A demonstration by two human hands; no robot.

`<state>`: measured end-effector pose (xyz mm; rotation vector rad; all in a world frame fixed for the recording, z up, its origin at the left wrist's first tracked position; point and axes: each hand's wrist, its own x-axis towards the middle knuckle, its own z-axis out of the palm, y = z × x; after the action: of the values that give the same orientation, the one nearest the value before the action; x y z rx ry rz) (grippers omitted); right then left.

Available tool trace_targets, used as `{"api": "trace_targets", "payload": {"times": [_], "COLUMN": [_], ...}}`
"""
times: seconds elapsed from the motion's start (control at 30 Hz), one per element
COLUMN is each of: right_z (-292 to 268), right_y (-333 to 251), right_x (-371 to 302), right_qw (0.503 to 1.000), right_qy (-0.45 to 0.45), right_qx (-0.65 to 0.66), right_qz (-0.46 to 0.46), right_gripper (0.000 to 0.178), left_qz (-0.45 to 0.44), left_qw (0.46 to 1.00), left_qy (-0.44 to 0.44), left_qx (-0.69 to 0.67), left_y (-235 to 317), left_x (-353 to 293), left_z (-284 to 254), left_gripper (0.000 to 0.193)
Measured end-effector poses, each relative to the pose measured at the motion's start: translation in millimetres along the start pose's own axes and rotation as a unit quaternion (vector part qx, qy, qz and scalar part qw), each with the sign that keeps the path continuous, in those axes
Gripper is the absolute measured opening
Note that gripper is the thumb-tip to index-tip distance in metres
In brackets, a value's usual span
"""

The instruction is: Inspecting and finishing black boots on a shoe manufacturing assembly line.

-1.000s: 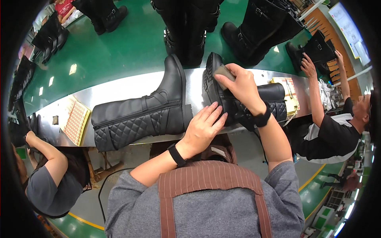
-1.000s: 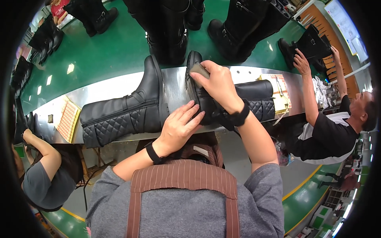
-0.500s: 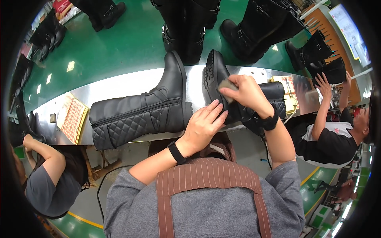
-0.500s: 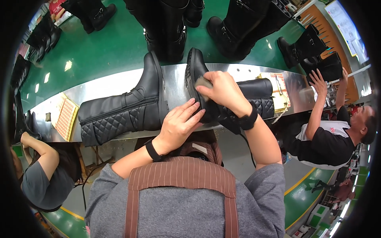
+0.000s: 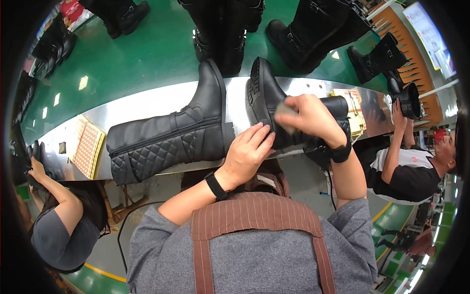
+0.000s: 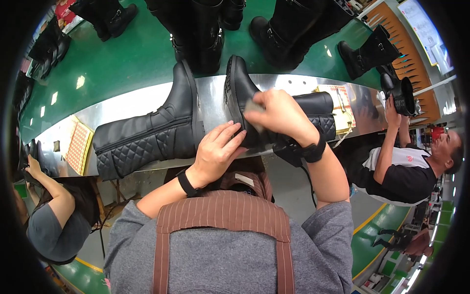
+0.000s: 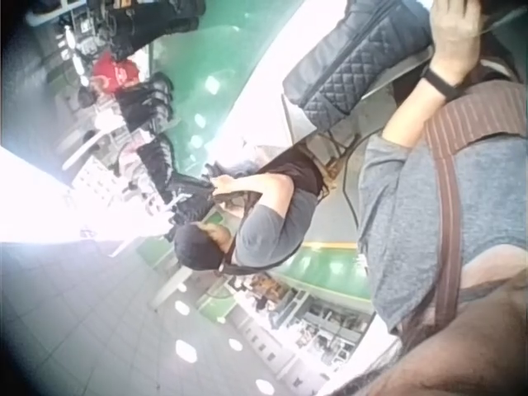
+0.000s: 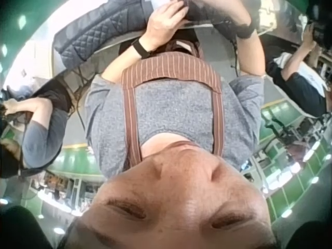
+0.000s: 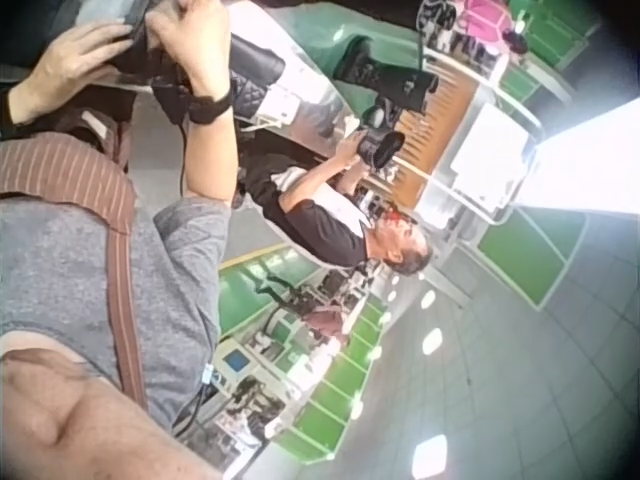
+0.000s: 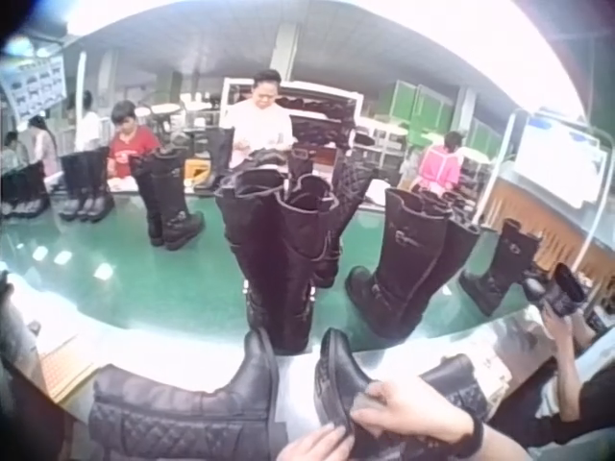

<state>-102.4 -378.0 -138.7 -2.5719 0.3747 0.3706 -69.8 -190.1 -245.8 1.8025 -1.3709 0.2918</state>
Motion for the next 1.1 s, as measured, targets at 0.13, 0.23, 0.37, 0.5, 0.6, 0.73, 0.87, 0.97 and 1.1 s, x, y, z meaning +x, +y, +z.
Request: {"api": "trace_targets", "payload": {"times": [0.13, 0.23, 0.37, 0.5, 0.6, 0.73, 0.87, 0.97, 1.1], "right_z": [16, 19, 4, 6, 18, 9, -41, -71, -55], "right_y": [-3, 3, 6, -4, -1, 29, 102, 189, 305], "right_x": [12, 4, 1, 32, 37, 2, -51, -74, -76], "right_qw": [0.978, 0.982, 0.995, 0.954, 0.959, 0.989, 0.929, 0.843, 0.88], "right_qy": [0.196, 0.183, 0.077, 0.286, 0.265, 0.078, 0.303, 0.492, 0.374], "right_qx": [0.041, 0.036, 0.058, 0.063, 0.036, -0.039, 0.211, -0.032, 0.029], "right_qz": [-0.059, -0.029, -0.028, -0.064, -0.094, -0.12, -0.013, 0.216, 0.292], "right_gripper": [0.033, 0.034, 0.034, 0.03, 0.03, 0.031, 0.036, 0.034, 0.036], "left_qz": [0.005, 0.005, 0.006, 0.01, 0.016, 0.018, 0.024, 0.019, 0.022], "left_qw": [1.0, 1.0, 1.0, 1.0, 1.0, 1.0, 1.0, 1.0, 0.999], "left_qy": [0.004, 0.003, 0.0, 0.0, -0.001, -0.005, 0.001, -0.011, -0.022], "left_qx": [0.01, 0.013, 0.007, 0.014, 0.009, 0.009, 0.006, -0.002, 0.01], "left_y": [0, 0, 0, 0, -1, -1, -2, 1, 9], "left_x": [0, 0, 1, 2, 3, 2, 2, 6, 15], "left_z": [1, 1, 0, 0, -1, -1, 0, -2, -9], "left_gripper": [0.041, 0.041, 0.041, 0.041, 0.041, 0.042, 0.044, 0.046, 0.042]}}
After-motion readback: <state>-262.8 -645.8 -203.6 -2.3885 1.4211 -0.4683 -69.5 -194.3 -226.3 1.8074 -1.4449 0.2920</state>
